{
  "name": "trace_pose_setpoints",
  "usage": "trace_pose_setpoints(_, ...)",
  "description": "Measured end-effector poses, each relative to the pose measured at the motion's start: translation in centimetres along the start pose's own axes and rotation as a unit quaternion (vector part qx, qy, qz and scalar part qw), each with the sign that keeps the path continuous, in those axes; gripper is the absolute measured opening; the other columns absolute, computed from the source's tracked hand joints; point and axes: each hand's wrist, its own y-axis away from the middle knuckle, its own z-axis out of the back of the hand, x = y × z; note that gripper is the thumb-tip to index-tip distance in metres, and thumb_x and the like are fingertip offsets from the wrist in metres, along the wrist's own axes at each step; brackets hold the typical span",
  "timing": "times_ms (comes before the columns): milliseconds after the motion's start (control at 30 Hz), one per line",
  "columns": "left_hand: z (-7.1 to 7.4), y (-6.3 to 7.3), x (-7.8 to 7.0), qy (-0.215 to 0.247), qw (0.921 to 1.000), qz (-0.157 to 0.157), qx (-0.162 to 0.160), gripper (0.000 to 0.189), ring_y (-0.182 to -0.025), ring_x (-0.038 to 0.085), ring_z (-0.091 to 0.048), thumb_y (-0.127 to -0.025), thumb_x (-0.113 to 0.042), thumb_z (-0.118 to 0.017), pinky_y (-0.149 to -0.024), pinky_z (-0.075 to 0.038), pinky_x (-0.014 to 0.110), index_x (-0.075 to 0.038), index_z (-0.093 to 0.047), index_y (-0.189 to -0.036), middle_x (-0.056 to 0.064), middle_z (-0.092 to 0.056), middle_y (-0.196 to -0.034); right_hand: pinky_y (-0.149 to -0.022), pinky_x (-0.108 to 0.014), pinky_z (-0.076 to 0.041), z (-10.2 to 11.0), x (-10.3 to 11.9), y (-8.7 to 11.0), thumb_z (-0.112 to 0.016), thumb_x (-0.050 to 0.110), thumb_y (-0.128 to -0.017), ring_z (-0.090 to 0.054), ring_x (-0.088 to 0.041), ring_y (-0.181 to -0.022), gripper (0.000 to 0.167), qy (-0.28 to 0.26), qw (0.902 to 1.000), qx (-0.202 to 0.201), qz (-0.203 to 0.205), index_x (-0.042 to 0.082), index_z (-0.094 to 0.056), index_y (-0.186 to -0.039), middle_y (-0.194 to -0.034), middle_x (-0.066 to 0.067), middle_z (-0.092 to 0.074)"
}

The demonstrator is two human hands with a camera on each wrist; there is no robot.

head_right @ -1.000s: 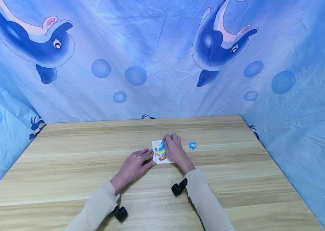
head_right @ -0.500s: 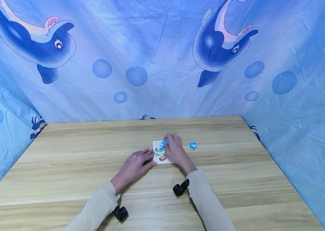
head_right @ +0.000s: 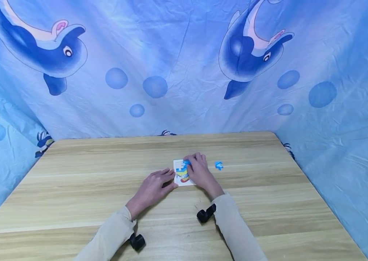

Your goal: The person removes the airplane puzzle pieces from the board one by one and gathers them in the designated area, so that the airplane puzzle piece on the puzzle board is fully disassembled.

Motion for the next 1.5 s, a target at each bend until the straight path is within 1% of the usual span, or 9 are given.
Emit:
trace_pose_setpoints(233, 0.1, 0.0, -0.1, 0.003, 1.0, 0.003, 0.002, 0.048, -0.135, 0.032, -0.056, -0.102, -0.039, -0.068, -0.111, -0.045, 0.051, -0.004, -0.068, -0.135, 0.011, -0.064, -0.139, -0.091, -0.047, -0.037, 0.2, 0.2, 0.1, -0.063, 0.014, -0.103, -0.049, -0.028, -0.106, 0.03, 0.029, 0.9995, 0.001, 0.008, 0.01, -0.068, -0.133, -0.118, -0.011, -0.063)
trace_pose_setpoints(400, 0.1, -0.1, -0.1, 0.003, 1.0, 0.001, 0.002, 0.048, -0.134, 0.033, -0.056, -0.102, -0.038, -0.068, -0.111, -0.045, 0.051, -0.004, -0.068, -0.135, 0.011, -0.064, -0.139, -0.099, -0.051, -0.037, 0.2, 0.2, 0.2, -0.062, 0.015, -0.104, -0.052, -0.028, -0.11, 0.035, 0.01, 0.9999, 0.007, -0.004, 0.009, -0.063, -0.139, -0.125, -0.011, -0.066)
trace_pose_setpoints(533, 0.0, -0.1, 0.0, 0.004, 1.0, -0.003, 0.001, 0.048, -0.134, 0.032, -0.056, -0.101, -0.037, -0.068, -0.111, -0.045, 0.052, -0.003, -0.068, -0.135, 0.012, -0.063, -0.139, -0.094, -0.046, -0.045, 0.3, 0.4, 0.3, -0.063, 0.014, -0.104, -0.053, -0.026, -0.106, 0.039, -0.038, 0.9989, -0.007, -0.026, 0.008, -0.058, -0.143, -0.119, -0.01, -0.063)
trace_pose_setpoints(633, 0.0, -0.1, 0.0, 0.006, 1.0, -0.005, 0.0, 0.048, -0.134, 0.033, -0.056, -0.101, -0.037, -0.069, -0.111, -0.045, 0.052, -0.003, -0.068, -0.135, 0.012, -0.063, -0.139, -0.083, -0.04, -0.051, 0.4, 0.4, 0.4, -0.064, 0.012, -0.104, -0.055, -0.023, -0.098, 0.037, -0.071, 0.9968, -0.024, -0.027, 0.007, -0.059, -0.139, -0.107, -0.008, -0.06)
trace_pose_setpoints(700, 0.0, -0.1, 0.0, 0.005, 1.0, -0.003, 0.001, 0.048, -0.134, 0.033, -0.056, -0.101, -0.038, -0.068, -0.111, -0.045, 0.052, -0.004, -0.068, -0.135, 0.012, -0.063, -0.14, -0.08, -0.038, -0.053, 0.5, 0.2, 0.5, -0.065, 0.01, -0.103, -0.057, -0.022, -0.095, 0.034, -0.084, 0.9957, -0.034, -0.023, 0.006, -0.061, -0.136, -0.105, -0.007, -0.06)
trace_pose_setpoints(1033, 0.0, 0.0, -0.1, 0.007, 0.9999, 0.006, 0.006, 0.048, -0.135, 0.033, -0.056, -0.101, -0.037, -0.069, -0.111, -0.045, 0.053, -0.004, -0.067, -0.136, 0.012, -0.063, -0.14, -0.077, -0.038, -0.05, 1.2, -0.1, 1.2, -0.065, 0.01, -0.103, -0.056, -0.022, -0.092, 0.033, -0.108, 0.9917, -0.055, -0.043, 0.008, -0.063, -0.135, -0.1, -0.006, -0.06)
trace_pose_setpoints(1133, 0.0, 0.1, -0.1, 0.008, 0.9999, 0.007, 0.006, 0.047, -0.134, 0.034, -0.056, -0.101, -0.036, -0.069, -0.111, -0.045, 0.053, -0.003, -0.068, -0.135, 0.012, -0.063, -0.14, -0.079, -0.037, -0.051, 1.4, -0.5, 1.5, -0.063, 0.01, -0.104, -0.056, -0.022, -0.095, 0.031, -0.104, 0.9921, -0.059, -0.037, 0.008, -0.064, -0.134, -0.103, -0.005, -0.062)
trace_pose_setpoints(1267, 0.0, 0.2, -0.1, 0.008, 0.9999, 0.006, 0.006, 0.048, -0.135, 0.034, -0.056, -0.101, -0.036, -0.069, -0.111, -0.045, 0.053, -0.003, -0.067, -0.136, 0.013, -0.062, -0.141, -0.082, -0.038, -0.05, 2.1, -1.4, 1.9, -0.062, 0.008, -0.104, -0.056, -0.023, -0.097, 0.029, -0.1, 0.9921, -0.075, -0.013, 0.005, -0.065, -0.133, -0.104, -0.005, -0.064)
trace_pose_setpoints(1500, 0.0, 0.0, -0.2, 0.009, 0.9999, 0.007, 0.007, 0.049, -0.136, 0.033, -0.055, -0.101, -0.037, -0.069, -0.111, -0.044, 0.053, -0.003, -0.067, -0.136, 0.013, -0.062, -0.141, -0.081, -0.041, -0.05, 3.8, -3.0, 2.9, -0.06, 0.002, -0.103, -0.057, -0.026, -0.099, 0.029, -0.088, 0.9896, -0.112, 0.019, -0.001, -0.066, -0.131, -0.108, -0.012, -0.067)
